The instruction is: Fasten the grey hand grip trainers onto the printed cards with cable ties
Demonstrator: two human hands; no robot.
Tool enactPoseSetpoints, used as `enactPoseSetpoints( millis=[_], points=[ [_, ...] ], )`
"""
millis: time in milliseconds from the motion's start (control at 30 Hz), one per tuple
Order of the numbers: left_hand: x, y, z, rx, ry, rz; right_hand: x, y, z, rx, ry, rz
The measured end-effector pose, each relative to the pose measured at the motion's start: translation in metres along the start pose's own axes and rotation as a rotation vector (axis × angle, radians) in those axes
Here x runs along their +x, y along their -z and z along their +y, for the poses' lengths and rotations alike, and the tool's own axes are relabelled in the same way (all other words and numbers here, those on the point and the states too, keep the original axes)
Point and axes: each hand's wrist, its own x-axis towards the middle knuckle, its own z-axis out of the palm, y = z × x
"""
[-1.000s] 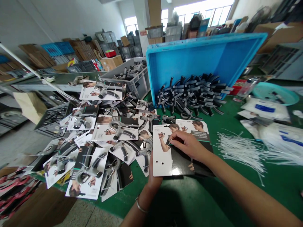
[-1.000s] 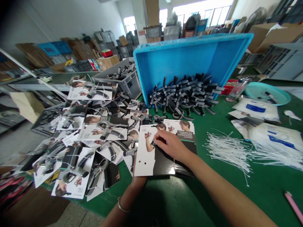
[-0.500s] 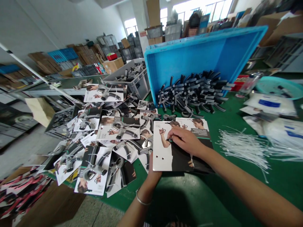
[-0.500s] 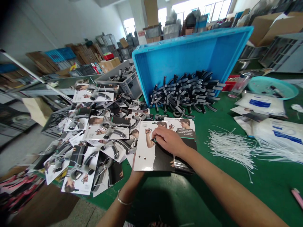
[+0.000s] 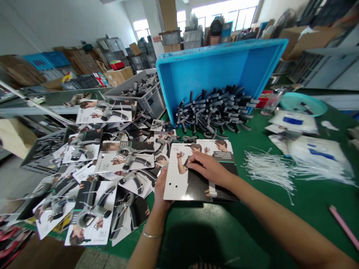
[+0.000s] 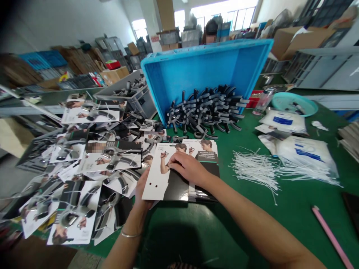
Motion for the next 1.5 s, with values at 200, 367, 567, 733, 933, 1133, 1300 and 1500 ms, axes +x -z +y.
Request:
enactPoseSetpoints(
  millis=[200, 367, 567, 733, 933, 1133, 1300, 1500],
  points=[
    [-0.028, -0.002, 0.020, -0.233, 0.132, -0.065, 0.001, 0.007, -0.002, 0.191, -0.175, 0.121],
    [-0.029, 0.001, 0.033, -0.114, 0.180, -0.221, -0.060, 0.045, 0.025, -0.181, -0.212, 0.450],
    [-0.014, 0.004, 0.035, -0.047, 0.293, -0.318, -0.188, 0.107, 0.108, -0.637, -0.487, 0.280],
    [0.003, -0.014, 0.037, -0.038, 0.238, -0.363, -0.205, 0.118, 0.127, -0.674, -0.552, 0.237],
    [-0.005, 0.002, 0.024, -0.194, 0.168, -0.072, -0.177, 0.130, 0.132, -0.580, -0.556, 0.327],
    [-0.016, 0.006, 0.029, -0.175, 0.134, -0.043, -0.160, 0.139, 0.106, -0.328, -0.619, 0.408],
    [-0.014, 0.003, 0.030, -0.157, 0.138, -0.080, -0.139, 0.120, 0.069, 0.319, -0.682, 0.359],
    [-0.018, 0.016, 0.021, -0.104, 0.167, -0.134, -0.112, 0.099, 0.052, 0.600, -0.715, 0.335]
  ],
)
